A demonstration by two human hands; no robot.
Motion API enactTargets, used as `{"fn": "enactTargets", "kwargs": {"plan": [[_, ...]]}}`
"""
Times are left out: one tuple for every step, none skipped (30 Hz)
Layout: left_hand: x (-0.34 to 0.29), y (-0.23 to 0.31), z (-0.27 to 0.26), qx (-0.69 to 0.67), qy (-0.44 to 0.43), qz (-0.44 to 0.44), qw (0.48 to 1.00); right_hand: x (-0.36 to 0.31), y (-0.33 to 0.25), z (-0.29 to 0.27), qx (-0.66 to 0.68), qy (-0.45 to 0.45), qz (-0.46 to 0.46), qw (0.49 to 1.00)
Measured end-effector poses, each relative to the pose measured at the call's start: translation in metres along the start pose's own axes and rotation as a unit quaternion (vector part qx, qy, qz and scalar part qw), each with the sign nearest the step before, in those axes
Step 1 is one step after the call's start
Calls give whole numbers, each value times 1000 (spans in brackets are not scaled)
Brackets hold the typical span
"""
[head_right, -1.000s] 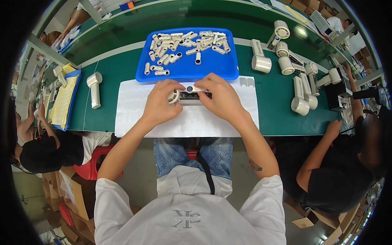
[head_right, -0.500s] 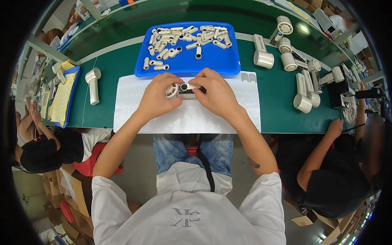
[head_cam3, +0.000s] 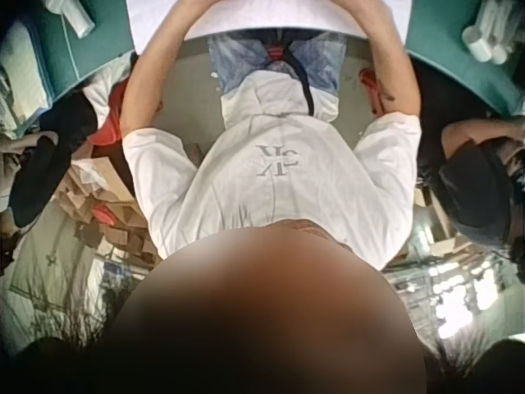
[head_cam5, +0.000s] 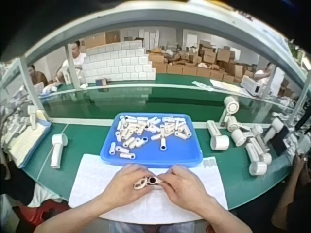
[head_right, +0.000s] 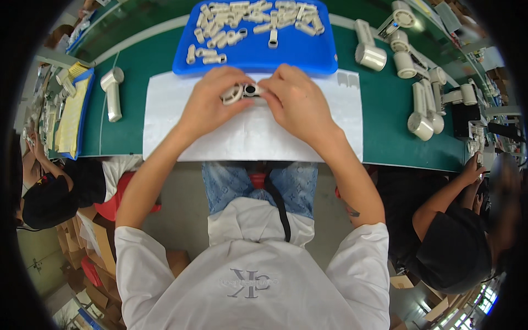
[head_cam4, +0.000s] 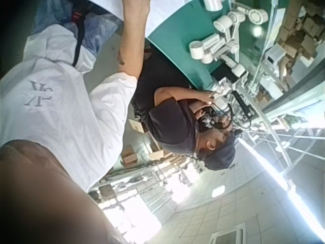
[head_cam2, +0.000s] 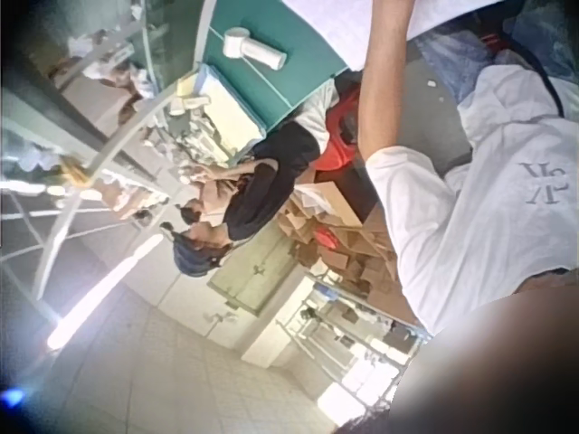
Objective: The person assembles small white electronic devices at a factory workstation. They pick up a device body, insert a small white component into a port, and place the finished unit on the table. The person also handles sheets of adhesive labels and a blue tray of parts.
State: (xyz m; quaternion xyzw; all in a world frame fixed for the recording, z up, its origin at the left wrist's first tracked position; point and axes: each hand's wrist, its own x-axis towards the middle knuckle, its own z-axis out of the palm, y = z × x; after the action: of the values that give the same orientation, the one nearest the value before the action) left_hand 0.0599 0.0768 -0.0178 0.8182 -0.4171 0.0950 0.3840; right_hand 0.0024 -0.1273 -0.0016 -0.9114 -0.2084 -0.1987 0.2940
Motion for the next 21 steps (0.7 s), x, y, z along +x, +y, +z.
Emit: {"fn": "enactTargets", "kwargs": {"plan": [[-1,-1,-2,8,-2,3,1000,0,-4,2,-17,3,-2,1000],[-2,-1,-5,14,-5,5,1000,2,-7,4,-52,16,-34,998],[0,-2,-4,18,-9,14,1000,1,-7,7,-80,16,-33,996],[-2,-3,-2,9,-21,5,1000,-2,-7,12,-108,15,-33,993],[2,-5,-4,7,-27,3,1000,1,-8,13,-139,22,-40,989],[2,-5,-4,5,-33,0,999,1,-9,13,-155,17,-37,987],[-1,-5,-1,13,-26,4,1000,0,-8,14,-137,9,-30,990],[-2,-4,1,25,-17,10,999,0,-7,12,-121,6,-27,992],[-3,-4,2,37,-8,16,999,0,-5,10,-104,2,-23,994],[-6,-4,1,42,8,23,999,2,-4,8,-74,-9,-15,997],[-7,-4,3,42,26,33,998,4,-1,4,-48,-22,-6,999],[-9,-3,5,43,44,42,997,5,3,1,-22,-35,3,999],[-11,-1,8,61,70,57,994,5,10,-1,47,-60,28,997],[-15,3,12,80,93,69,990,4,19,-1,118,-87,54,988],[-18,7,14,98,116,81,985,3,23,-2,189,-114,79,972],[-23,13,13,90,89,60,990,-2,24,-6,212,-184,138,950],[-22,20,10,81,59,40,994,-6,23,-7,201,-176,104,958],[-22,26,6,72,30,15,997,-11,20,-5,191,-171,68,964],[-18,30,3,91,-8,-14,996,-15,18,-4,182,-166,33,969],[-11,34,-1,111,-45,-43,992,-18,16,0,168,-160,0,973],[-9,36,0,130,-83,-72,985,-23,14,3,127,-144,-16,981]]}}
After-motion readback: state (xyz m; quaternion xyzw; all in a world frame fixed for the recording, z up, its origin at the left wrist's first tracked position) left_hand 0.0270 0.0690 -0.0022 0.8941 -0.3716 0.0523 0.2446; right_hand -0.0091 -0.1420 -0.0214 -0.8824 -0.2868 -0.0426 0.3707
